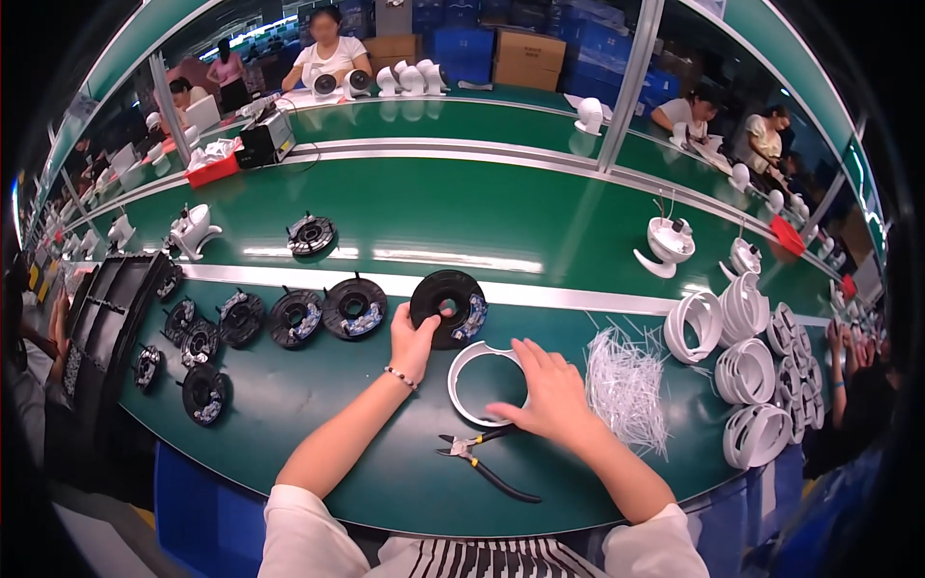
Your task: Fitting circuit boards into security camera housings and trimming wires on an assembly line.
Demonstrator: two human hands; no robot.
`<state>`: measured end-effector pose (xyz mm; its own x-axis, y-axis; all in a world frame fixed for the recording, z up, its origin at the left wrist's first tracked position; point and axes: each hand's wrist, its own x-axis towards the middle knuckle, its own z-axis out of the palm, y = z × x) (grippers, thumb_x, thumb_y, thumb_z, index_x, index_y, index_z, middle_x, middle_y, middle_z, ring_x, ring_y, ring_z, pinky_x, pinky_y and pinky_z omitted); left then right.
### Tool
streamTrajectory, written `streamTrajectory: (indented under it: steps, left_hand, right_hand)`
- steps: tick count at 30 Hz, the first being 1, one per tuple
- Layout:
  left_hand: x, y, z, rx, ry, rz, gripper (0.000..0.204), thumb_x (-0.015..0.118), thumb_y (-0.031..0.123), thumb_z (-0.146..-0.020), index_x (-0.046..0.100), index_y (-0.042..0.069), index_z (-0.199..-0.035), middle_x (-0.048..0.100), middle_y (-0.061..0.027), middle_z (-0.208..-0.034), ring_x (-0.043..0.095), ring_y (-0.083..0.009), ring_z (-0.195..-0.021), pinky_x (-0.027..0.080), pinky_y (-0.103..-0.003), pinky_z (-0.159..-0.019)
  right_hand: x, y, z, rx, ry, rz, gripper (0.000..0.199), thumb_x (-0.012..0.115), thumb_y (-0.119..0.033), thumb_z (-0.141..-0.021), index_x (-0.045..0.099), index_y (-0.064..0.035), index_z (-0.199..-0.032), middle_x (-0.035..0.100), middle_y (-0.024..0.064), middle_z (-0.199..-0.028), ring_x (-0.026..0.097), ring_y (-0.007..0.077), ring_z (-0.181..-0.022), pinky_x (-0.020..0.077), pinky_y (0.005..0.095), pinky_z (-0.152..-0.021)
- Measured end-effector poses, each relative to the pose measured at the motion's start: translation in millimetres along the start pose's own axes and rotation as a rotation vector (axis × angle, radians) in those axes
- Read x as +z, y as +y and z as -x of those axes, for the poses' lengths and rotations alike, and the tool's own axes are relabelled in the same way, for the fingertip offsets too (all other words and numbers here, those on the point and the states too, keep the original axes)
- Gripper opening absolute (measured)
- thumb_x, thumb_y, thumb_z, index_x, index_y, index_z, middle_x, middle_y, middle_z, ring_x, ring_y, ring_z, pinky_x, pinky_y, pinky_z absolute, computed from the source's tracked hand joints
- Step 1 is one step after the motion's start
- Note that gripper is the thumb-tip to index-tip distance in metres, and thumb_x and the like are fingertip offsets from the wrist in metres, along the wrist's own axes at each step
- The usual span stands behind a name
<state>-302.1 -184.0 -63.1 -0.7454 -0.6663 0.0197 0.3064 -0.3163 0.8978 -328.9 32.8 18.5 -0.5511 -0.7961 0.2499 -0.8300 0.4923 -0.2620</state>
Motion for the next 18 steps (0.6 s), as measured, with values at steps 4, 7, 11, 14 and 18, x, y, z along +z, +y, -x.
streamTrajectory:
  steps: [4, 7, 11, 14, 18]
  left_hand:
    - [-7.9, -3.3, -0.4, 0.052, 0.031, 0.008, 0.025, 0.055, -0.004, -0.076, 0.043, -0.001, -0.098, 0.056, -0.0082, -0.095, 0.055, -0.0126, -0.087, 0.045, -0.024, -0.078]
    - [-5.2, 6.2, 0.2, 0.110, 0.053, -0.076, 0.025, 0.054, -0.003, -0.077, 0.042, -0.001, -0.099, 0.056, -0.0081, -0.096, 0.055, -0.0124, -0.086, 0.045, -0.024, -0.077]
    - [-0.1, 9.6, 1.9, 0.053, 0.040, 0.004, 0.028, 0.054, -0.003, -0.077, 0.041, -0.001, -0.101, 0.054, -0.0077, -0.096, 0.054, -0.0121, -0.086, 0.046, -0.025, -0.076]
    - [-7.5, 5.2, -0.8, 0.046, 0.016, 0.010, 0.033, 0.053, -0.006, -0.076, 0.039, 0.000, -0.105, 0.052, -0.0111, -0.106, 0.055, -0.0148, -0.091, 0.047, -0.026, -0.078]
    - [0.6, 9.7, 6.7, 0.088, -0.035, 0.054, 0.039, 0.050, -0.010, -0.077, 0.037, -0.001, -0.113, 0.052, -0.0113, -0.109, 0.054, -0.0157, -0.097, 0.047, -0.027, -0.083]
  right_hand:
    - [16.3, -14.7, -15.3, 0.006, -0.180, -0.026, 0.105, 0.073, -0.057, -0.047, 0.033, -0.0020, -0.127, 0.035, 0.0245, -0.127, 0.038, 0.0381, -0.114, 0.0248, 0.0628, -0.091]
    - [16.1, -16.6, -21.2, -0.005, -0.198, -0.094, 0.108, 0.076, -0.053, -0.046, 0.029, -0.0023, -0.129, 0.027, 0.0248, -0.132, 0.030, 0.0397, -0.119, 0.0229, 0.0624, -0.092]
    - [16.8, -20.3, -22.1, 0.056, -0.257, -0.080, 0.113, 0.077, -0.054, -0.044, 0.026, 0.0008, -0.130, 0.023, 0.0289, -0.132, 0.027, 0.0395, -0.121, 0.0206, 0.0642, -0.092]
    - [23.6, -31.2, -26.7, 0.095, -0.207, -0.086, 0.117, 0.076, -0.056, -0.043, 0.024, 0.0028, -0.130, 0.024, 0.0301, -0.131, 0.028, 0.0392, -0.121, 0.0199, 0.0655, -0.091]
    - [26.1, -36.6, -28.8, 0.112, -0.221, -0.041, 0.115, 0.077, -0.053, -0.044, 0.024, 0.0035, -0.129, 0.027, 0.0286, -0.129, 0.029, 0.0396, -0.120, 0.0222, 0.0621, -0.093]
